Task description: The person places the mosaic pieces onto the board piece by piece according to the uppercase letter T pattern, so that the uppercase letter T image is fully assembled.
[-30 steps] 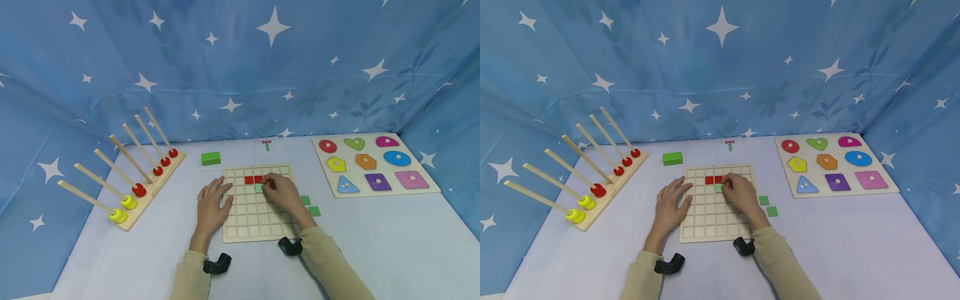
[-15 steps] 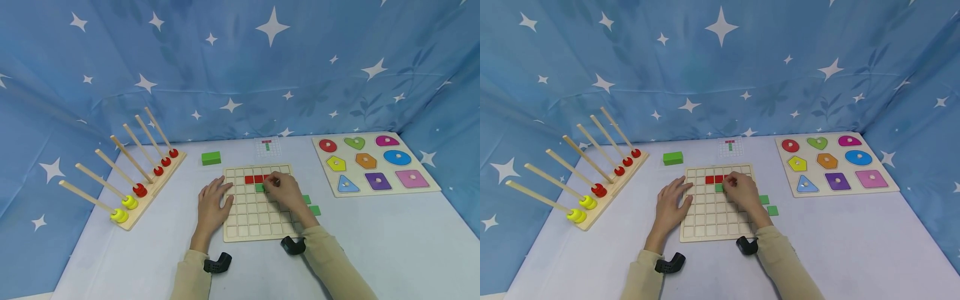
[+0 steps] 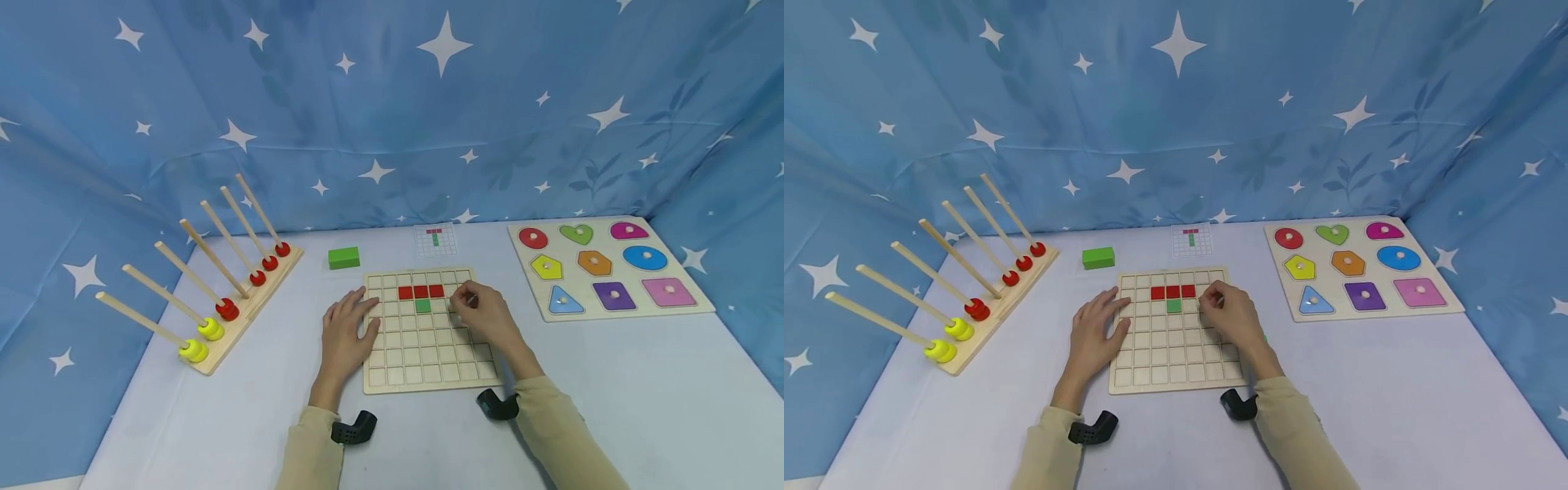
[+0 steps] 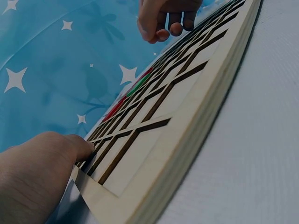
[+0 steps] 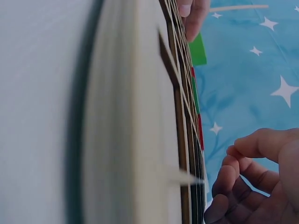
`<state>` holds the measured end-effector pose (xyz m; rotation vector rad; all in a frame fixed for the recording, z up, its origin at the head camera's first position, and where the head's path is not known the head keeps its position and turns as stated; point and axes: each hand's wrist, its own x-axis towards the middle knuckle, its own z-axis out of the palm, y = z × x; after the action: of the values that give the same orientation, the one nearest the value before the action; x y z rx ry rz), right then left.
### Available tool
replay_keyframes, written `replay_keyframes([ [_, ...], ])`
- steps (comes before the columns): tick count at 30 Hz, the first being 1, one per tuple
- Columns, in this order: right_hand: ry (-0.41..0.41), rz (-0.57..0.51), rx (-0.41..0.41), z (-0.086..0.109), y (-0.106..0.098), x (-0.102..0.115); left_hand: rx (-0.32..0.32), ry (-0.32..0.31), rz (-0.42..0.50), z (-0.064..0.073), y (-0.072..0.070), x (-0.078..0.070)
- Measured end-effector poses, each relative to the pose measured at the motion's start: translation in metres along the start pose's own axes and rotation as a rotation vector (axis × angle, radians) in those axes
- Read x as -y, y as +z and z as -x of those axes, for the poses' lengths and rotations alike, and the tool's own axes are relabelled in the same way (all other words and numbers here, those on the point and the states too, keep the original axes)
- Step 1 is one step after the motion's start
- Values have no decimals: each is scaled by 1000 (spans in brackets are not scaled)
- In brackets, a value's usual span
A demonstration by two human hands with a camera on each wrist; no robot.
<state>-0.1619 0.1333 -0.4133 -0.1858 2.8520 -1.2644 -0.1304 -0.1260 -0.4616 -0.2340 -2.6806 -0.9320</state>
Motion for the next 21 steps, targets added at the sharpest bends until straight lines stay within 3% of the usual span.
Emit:
replay_keyframes([
  [12,8,57,-5,15,-14,-15,-20,22,3,1,-1,1],
  [21,-10,96,-17,29,-33,-27,-2,-3,5,1,0,2],
])
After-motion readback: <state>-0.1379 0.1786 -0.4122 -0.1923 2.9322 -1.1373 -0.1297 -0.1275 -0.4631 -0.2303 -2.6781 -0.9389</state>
